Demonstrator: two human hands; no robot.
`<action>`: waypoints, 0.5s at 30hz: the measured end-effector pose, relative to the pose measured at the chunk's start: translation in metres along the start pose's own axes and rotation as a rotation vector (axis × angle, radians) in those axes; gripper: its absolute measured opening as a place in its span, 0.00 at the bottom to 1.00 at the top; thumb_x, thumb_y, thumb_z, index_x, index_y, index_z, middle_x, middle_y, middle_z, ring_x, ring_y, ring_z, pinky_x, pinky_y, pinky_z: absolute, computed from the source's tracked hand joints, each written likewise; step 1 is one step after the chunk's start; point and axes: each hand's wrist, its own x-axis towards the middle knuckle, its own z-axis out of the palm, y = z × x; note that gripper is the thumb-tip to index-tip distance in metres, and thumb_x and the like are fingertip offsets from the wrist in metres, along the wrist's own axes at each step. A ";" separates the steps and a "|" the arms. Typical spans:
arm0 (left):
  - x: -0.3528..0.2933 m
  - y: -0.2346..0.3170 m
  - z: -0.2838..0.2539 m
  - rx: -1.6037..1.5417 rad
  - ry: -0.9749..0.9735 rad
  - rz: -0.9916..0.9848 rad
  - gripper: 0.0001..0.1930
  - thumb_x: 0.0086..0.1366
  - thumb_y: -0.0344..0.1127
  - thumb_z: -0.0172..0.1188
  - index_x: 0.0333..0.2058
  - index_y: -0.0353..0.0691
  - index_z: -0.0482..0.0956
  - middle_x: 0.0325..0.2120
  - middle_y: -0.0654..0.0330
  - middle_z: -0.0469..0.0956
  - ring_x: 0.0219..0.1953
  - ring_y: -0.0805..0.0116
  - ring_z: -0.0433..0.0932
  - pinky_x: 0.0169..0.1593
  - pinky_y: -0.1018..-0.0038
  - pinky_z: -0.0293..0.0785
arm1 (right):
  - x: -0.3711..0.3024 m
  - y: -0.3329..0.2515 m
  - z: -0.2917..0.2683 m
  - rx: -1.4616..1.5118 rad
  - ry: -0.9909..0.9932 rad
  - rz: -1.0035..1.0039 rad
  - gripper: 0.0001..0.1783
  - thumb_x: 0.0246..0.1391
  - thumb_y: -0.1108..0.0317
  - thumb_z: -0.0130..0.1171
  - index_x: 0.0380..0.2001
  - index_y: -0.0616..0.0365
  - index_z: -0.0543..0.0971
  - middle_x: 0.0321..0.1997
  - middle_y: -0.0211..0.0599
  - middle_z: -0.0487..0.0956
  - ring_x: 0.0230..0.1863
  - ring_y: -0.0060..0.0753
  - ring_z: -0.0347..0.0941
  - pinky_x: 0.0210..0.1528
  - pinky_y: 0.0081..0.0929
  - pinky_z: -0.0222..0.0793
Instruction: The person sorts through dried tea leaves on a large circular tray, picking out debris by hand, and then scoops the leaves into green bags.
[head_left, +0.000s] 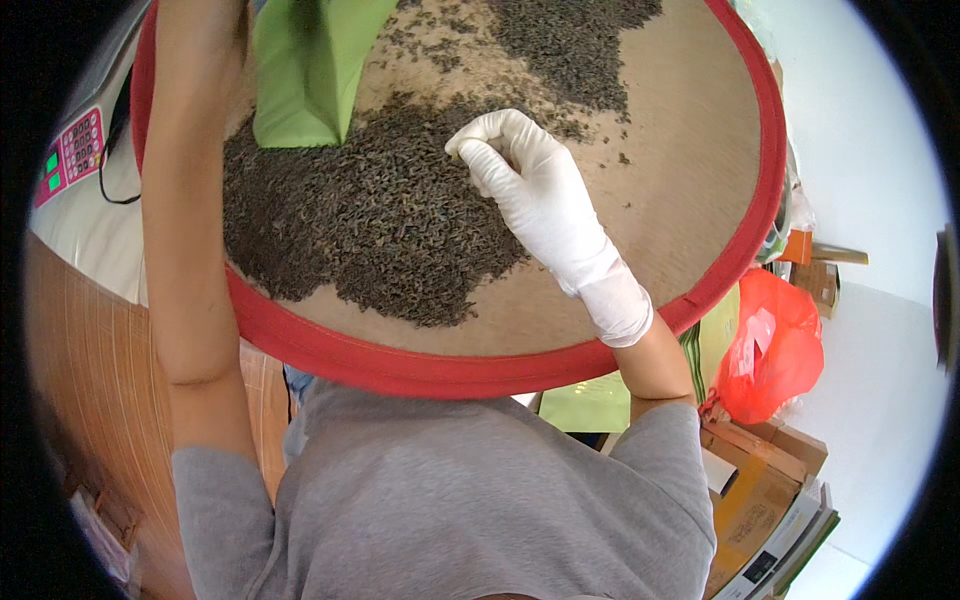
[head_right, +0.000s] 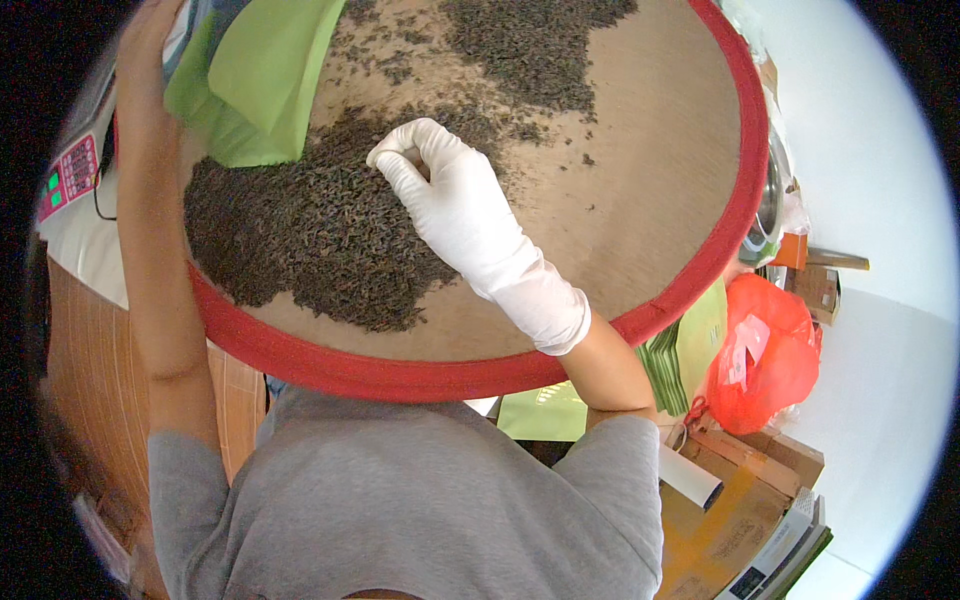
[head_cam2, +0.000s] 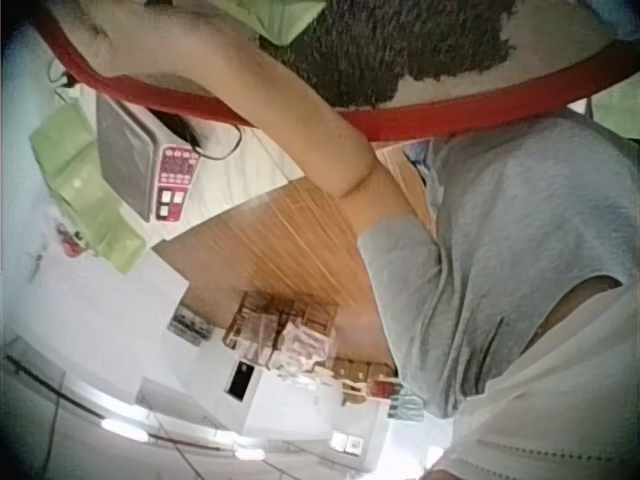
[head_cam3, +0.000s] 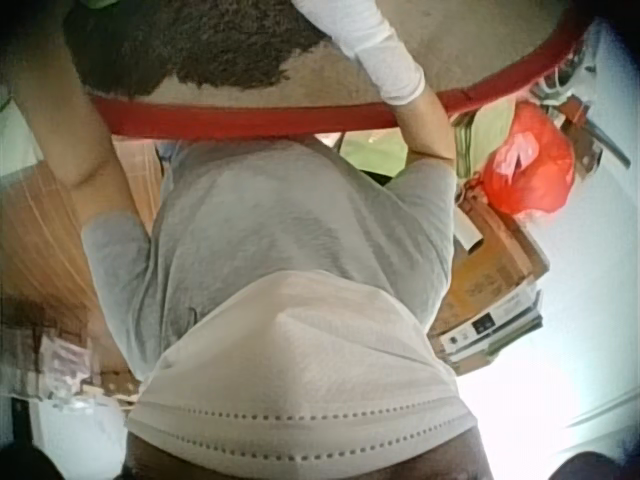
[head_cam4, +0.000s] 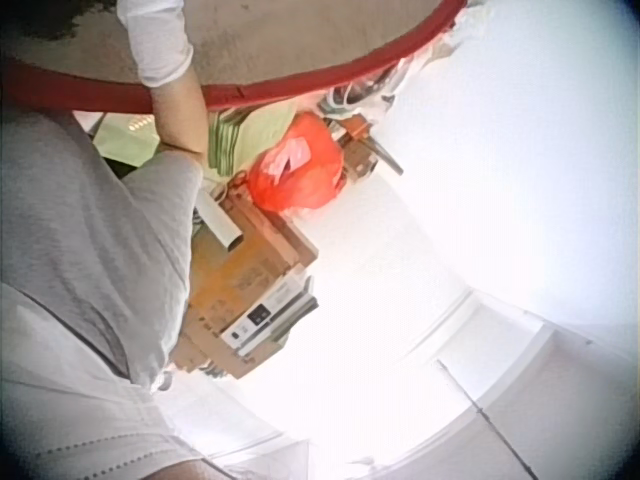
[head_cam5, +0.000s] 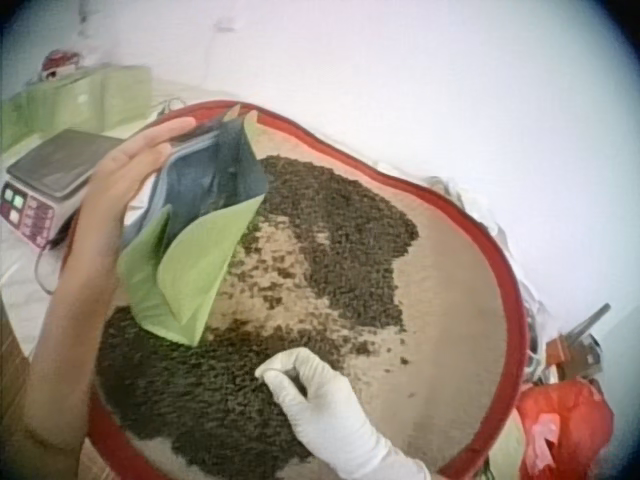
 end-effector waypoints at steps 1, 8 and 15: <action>-0.001 -0.001 0.006 0.065 0.044 0.009 0.18 0.69 0.37 0.52 0.53 0.35 0.76 0.47 0.57 0.80 0.46 0.73 0.79 0.50 0.79 0.72 | 0.000 -0.005 -0.004 -0.010 -0.002 0.044 0.08 0.63 0.68 0.56 0.36 0.63 0.78 0.29 0.28 0.78 0.31 0.14 0.69 0.35 0.18 0.68; -0.016 -0.025 0.013 0.542 0.030 0.383 0.18 0.71 0.33 0.49 0.56 0.36 0.76 0.56 0.58 0.75 0.56 0.72 0.73 0.62 0.78 0.62 | -0.002 -0.016 -0.047 0.235 -0.150 0.245 0.13 0.67 0.60 0.52 0.42 0.61 0.76 0.41 0.35 0.80 0.40 0.20 0.75 0.44 0.18 0.73; -0.013 -0.027 0.026 0.350 0.208 0.173 0.18 0.69 0.37 0.53 0.54 0.36 0.77 0.50 0.59 0.78 0.51 0.71 0.76 0.56 0.77 0.68 | -0.020 -0.027 -0.087 -0.034 -0.088 0.183 0.14 0.66 0.62 0.52 0.41 0.63 0.76 0.56 0.44 0.76 0.55 0.31 0.75 0.55 0.28 0.76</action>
